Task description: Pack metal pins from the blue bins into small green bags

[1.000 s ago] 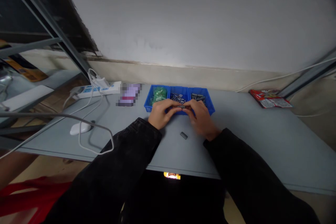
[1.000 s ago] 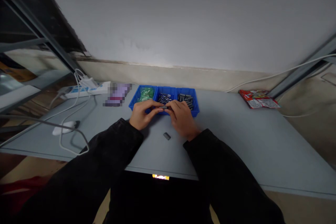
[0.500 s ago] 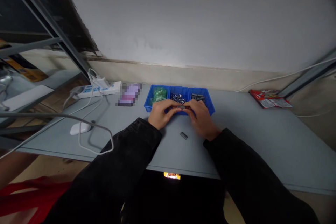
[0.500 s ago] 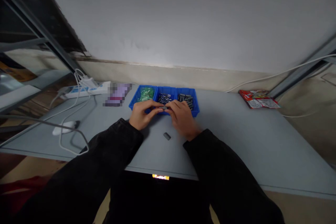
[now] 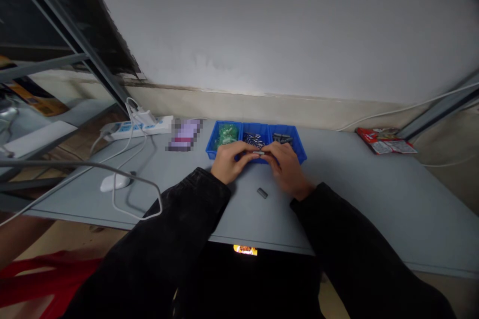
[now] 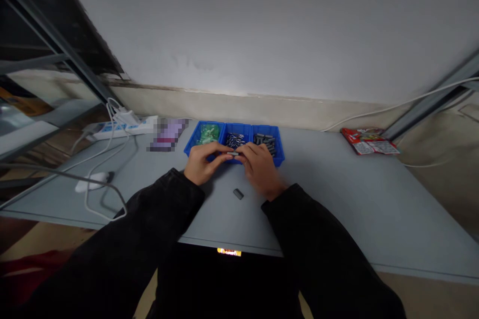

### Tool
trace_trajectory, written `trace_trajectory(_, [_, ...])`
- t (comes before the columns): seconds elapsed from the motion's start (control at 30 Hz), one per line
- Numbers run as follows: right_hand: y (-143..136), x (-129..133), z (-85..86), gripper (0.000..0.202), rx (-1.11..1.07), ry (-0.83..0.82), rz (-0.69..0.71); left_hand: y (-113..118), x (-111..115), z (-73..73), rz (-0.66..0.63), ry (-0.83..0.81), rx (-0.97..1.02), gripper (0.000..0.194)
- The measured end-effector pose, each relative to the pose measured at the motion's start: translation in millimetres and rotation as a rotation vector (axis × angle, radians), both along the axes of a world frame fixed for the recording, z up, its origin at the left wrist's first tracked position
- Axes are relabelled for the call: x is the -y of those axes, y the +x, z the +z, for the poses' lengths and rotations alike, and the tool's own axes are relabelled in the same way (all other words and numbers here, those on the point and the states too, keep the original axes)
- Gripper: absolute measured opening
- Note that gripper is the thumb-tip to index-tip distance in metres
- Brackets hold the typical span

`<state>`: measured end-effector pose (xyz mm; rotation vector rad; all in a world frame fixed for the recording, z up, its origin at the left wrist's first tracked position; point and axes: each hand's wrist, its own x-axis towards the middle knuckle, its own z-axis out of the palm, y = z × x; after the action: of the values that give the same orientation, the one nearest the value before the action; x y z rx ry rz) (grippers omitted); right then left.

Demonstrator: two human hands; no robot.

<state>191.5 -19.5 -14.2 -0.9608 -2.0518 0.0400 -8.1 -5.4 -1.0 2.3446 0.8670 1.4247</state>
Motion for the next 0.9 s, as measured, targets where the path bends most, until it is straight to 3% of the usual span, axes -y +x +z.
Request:
trace_trajectory(0.53, [-1.1,1.0,2.5,0.029,0.027,-0.001,-0.001,1.0,1.4,3.1,-0.016,0.019,0.007,0.017])
trace_trajectory(0.77, [1.3,3.1,5.6,0.023,-0.114,0.047,-0.115,0.9,1.1,4.6,0.136,0.108,0.141,0.007])
trace_trajectory(0.9, [1.4,3.7,6.6,0.023,-0.111,0.042,-0.117,-1.6,0.6,1.4,0.118,0.078,0.115,0.029])
